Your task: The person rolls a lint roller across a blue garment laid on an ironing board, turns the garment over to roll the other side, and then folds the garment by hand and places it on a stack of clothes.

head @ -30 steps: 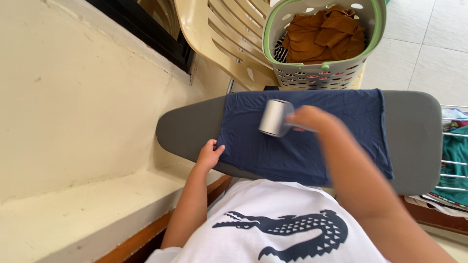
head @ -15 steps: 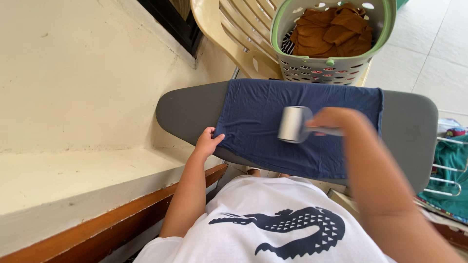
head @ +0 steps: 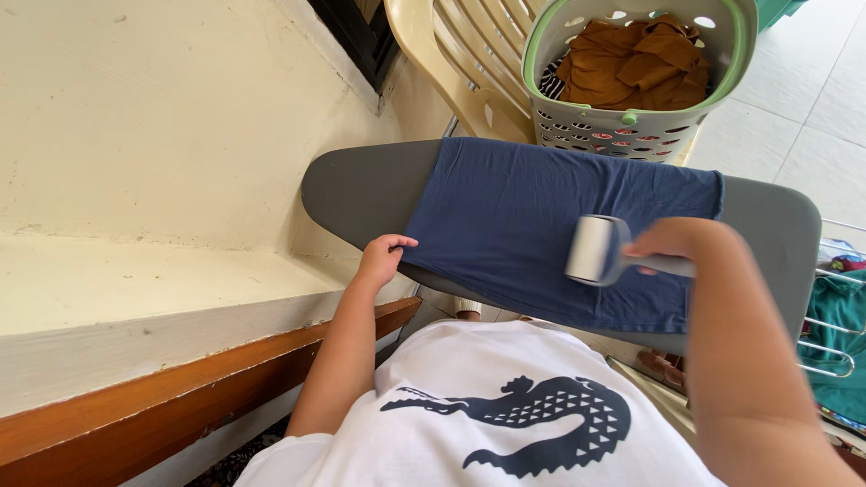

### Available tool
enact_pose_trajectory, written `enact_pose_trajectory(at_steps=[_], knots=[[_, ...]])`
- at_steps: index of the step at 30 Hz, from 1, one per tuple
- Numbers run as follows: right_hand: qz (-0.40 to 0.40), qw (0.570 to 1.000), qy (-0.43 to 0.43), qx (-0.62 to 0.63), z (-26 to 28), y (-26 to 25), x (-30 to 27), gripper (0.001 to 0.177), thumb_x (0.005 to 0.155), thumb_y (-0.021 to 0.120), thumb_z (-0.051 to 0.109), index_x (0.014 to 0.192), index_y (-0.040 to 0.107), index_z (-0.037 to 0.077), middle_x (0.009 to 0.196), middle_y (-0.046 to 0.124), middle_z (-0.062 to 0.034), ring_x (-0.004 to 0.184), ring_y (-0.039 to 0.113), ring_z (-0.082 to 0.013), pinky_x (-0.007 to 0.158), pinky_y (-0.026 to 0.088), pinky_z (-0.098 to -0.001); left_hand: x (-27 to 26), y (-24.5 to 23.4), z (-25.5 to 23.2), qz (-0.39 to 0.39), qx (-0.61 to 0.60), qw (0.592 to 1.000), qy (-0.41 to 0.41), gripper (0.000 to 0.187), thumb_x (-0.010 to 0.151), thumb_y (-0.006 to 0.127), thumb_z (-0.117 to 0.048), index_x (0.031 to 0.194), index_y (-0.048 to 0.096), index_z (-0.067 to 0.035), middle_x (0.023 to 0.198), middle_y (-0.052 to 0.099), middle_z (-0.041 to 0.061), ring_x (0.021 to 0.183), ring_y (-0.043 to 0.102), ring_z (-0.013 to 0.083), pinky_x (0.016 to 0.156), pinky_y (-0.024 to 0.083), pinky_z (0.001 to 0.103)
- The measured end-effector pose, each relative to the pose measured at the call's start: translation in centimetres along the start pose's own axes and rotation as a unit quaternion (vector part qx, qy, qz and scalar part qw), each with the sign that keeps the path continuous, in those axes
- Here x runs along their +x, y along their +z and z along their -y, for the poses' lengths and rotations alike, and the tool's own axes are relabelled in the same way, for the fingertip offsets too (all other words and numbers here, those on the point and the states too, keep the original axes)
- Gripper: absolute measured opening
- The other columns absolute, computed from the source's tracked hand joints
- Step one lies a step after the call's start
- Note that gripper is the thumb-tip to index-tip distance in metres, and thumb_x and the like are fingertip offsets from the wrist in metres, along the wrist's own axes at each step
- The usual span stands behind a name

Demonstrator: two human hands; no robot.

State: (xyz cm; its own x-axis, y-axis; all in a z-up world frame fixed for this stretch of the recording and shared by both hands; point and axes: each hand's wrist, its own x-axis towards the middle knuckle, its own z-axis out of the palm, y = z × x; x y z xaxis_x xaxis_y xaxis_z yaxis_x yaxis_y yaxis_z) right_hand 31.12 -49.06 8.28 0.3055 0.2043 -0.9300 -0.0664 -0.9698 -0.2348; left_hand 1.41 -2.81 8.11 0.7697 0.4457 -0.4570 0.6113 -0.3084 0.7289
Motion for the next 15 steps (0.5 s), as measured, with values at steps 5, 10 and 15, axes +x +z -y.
enact_pose_trajectory(at_steps=[5,10,15], knots=[[-0.141,0.968,-0.198,0.069,16.7,12.5,3.9,0.047,0.095,0.067,0.05,0.094,0.082,0.005,0.08,0.076,-0.0092,0.073,0.068,-0.0198,0.076,0.054,-0.0363,1.3,0.8,-0.1,0.012,0.023,0.999,-0.033,0.027,0.094,0.063,-0.006,0.115,0.077,-0.015,0.084,0.069,0.011,0.069,0.057,0.0147,0.065,0.048,0.032],[-0.027,0.969,-0.206,0.137,9.1,9.9,1.4,0.042,0.091,0.069,0.047,0.097,0.085,0.008,0.086,0.077,-0.0051,0.078,0.064,-0.0172,0.08,0.048,-0.0358,2.6,-0.2,0.9,0.007,0.053,0.999,-0.004,0.016,0.086,0.076,-0.01,0.102,0.076,-0.008,0.093,0.074,0.004,0.083,0.065,0.0125,0.078,0.053,0.03],[-0.014,0.996,0.087,0.015,-4.1,2.1,-4.9,0.038,0.088,0.071,0.045,0.106,0.085,0.014,0.095,0.08,-0.0078,0.093,0.068,-0.023,0.091,0.047,-0.0407,2.3,-0.7,1.6,0.031,0.049,0.996,0.06,0.024,0.083,0.073,-0.004,0.105,0.08,-0.012,0.105,0.071,0.002,0.088,0.065,0.0125,0.082,0.055,0.03]])
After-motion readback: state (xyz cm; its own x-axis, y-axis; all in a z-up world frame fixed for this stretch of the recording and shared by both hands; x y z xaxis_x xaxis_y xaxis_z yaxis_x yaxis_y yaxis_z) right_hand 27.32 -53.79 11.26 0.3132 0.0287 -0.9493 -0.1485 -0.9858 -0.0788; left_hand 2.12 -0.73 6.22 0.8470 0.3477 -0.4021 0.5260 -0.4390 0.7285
